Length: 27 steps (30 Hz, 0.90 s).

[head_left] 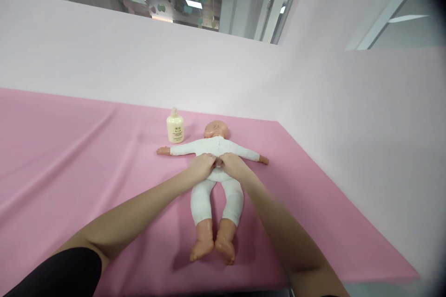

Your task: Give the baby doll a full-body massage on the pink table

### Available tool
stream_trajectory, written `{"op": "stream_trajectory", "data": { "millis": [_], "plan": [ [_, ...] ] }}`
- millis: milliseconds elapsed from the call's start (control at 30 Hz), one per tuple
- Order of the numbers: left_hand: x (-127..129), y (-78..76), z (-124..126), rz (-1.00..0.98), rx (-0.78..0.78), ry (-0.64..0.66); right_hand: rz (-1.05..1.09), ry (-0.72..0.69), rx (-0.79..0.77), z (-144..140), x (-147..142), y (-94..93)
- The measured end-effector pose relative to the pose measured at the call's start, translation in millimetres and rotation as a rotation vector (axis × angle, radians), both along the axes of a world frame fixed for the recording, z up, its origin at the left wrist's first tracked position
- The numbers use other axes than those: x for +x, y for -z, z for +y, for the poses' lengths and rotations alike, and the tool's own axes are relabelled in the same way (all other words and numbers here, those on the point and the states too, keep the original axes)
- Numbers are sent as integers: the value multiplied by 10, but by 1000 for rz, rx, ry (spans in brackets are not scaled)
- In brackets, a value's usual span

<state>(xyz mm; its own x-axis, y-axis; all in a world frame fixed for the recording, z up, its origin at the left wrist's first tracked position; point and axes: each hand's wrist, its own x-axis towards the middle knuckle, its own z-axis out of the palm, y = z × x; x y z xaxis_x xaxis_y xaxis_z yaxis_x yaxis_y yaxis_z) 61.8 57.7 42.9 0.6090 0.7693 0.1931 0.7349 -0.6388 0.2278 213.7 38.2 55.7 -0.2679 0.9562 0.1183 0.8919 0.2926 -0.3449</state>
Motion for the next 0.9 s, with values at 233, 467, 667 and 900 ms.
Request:
{"op": "stream_trajectory", "data": {
  "millis": [233,467,667,900],
  "plan": [
    [3,61,79,34,-8,-76,-113,1,35,51,29,28],
    [-3,112,139,19,-12,-86,-79,-22,21,106,58,100],
    [-15,142,165,-25,-3,-54,-39,-13,34,142,98,137],
    [-12,130,178,-27,38,-7,-60,-15,36,165,90,128]
  ]
}}
